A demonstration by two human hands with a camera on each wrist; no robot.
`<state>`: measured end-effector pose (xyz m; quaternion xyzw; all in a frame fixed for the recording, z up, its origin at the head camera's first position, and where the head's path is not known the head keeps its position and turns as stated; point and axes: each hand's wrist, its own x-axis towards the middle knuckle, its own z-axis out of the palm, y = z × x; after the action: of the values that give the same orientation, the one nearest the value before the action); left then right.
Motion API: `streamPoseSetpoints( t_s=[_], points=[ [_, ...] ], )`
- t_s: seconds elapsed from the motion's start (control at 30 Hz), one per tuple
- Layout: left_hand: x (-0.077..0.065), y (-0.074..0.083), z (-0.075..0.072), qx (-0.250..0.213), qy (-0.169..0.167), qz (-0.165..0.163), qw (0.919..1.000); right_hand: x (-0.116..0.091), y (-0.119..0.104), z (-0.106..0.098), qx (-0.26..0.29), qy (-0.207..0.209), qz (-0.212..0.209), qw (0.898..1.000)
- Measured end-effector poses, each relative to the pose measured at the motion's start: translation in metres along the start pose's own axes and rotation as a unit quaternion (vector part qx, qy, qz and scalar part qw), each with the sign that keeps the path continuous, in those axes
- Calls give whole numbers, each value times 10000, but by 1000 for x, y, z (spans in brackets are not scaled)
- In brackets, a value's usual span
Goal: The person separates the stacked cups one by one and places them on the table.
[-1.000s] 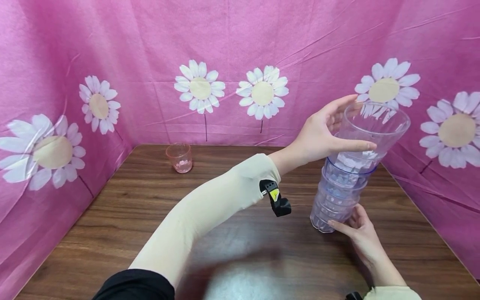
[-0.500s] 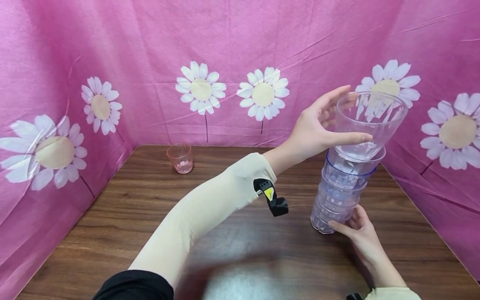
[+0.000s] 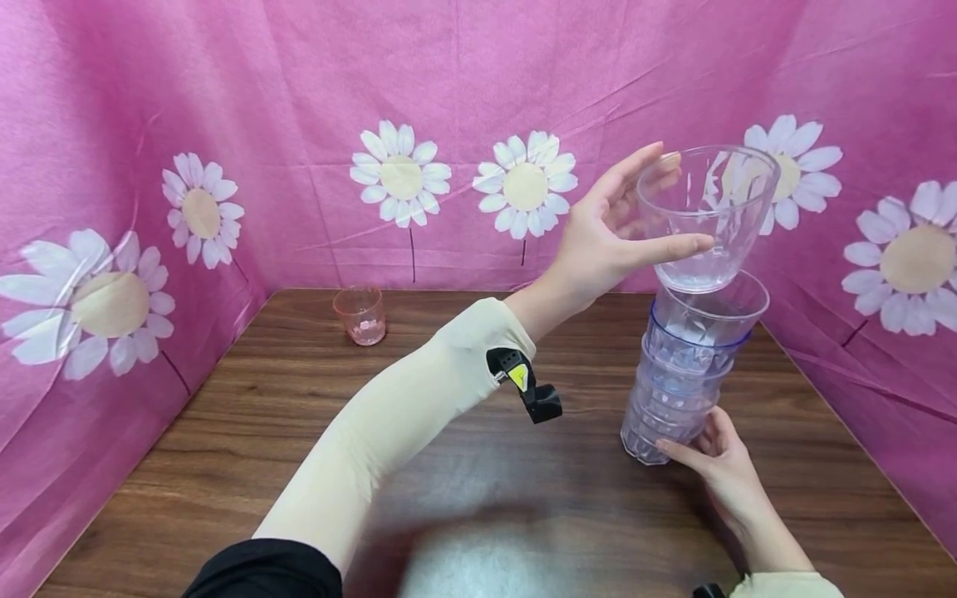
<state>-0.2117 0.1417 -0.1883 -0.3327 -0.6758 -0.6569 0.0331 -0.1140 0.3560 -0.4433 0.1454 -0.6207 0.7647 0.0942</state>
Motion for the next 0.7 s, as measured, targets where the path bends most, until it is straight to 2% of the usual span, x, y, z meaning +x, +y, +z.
streamPoseSetpoints(
  t_s=[0.2, 0.7],
  points=[
    [1, -3, -9, -218, 49, 124, 9997, 1, 1, -1, 82, -69, -52, 9999],
    [-4, -26, -36, -1031, 206, 327, 9939, 1, 3, -2, 108, -72, -33, 9999]
  ],
)
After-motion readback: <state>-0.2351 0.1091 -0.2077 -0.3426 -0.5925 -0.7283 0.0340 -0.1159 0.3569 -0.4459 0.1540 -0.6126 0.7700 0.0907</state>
